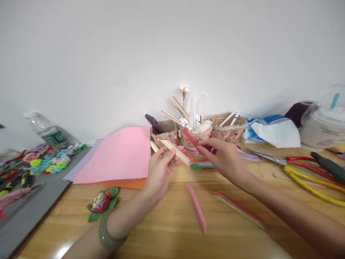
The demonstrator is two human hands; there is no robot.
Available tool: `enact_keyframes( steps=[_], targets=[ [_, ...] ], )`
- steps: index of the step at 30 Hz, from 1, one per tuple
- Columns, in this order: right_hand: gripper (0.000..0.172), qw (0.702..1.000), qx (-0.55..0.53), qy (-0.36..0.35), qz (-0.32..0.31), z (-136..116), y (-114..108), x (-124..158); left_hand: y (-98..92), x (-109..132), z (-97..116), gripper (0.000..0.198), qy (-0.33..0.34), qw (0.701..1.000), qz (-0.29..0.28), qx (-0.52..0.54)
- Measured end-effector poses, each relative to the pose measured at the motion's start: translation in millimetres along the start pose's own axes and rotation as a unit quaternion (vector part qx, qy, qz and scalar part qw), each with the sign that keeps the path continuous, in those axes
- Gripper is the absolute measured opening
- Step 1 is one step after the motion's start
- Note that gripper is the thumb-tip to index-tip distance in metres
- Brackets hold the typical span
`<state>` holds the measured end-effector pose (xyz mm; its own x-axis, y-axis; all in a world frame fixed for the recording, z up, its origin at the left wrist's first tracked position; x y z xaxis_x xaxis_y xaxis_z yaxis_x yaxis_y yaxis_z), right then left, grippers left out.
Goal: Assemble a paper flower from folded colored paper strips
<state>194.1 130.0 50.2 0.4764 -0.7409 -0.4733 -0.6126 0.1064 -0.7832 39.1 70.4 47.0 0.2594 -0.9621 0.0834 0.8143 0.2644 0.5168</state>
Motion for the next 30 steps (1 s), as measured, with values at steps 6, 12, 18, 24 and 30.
enact_keyframes(
  steps=[6,12,18,24,30],
  targets=[
    [0.017,0.983,-0.123,-0.120,0.072,-24,-9,26,-1.4,4,-19,0.016,-0.016,0.999,-0.037,-0.035],
    [0.021,0.976,-0.103,-0.176,0.071,-21,-1,34,-0.4,5,-21,0.012,0.000,0.996,-0.063,-0.070],
    [0.022,0.977,-0.139,-0.159,0.029,-17,-2,31,1.3,5,-21,0.013,-0.002,0.993,-0.091,-0.080],
    [0.024,0.986,-0.072,-0.146,0.023,-15,1,32,1.0,6,-24,0.014,-0.002,0.994,-0.086,-0.073],
    [0.036,0.982,-0.005,-0.175,0.074,-19,5,37,1.7,5,-20,0.013,-0.018,0.998,-0.056,-0.005]
  ],
)
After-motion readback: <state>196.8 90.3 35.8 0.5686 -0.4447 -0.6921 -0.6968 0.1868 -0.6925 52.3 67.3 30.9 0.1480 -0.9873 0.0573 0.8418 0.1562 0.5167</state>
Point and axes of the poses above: each hand's wrist, its own x-axis away from the middle knuckle, its own y-axis out of the palm, z = x × y, the point moved 2 cm from there along -x, towards the middle knuckle, and after that the axes turned 1 degree about -z, right-handed, at the moved point
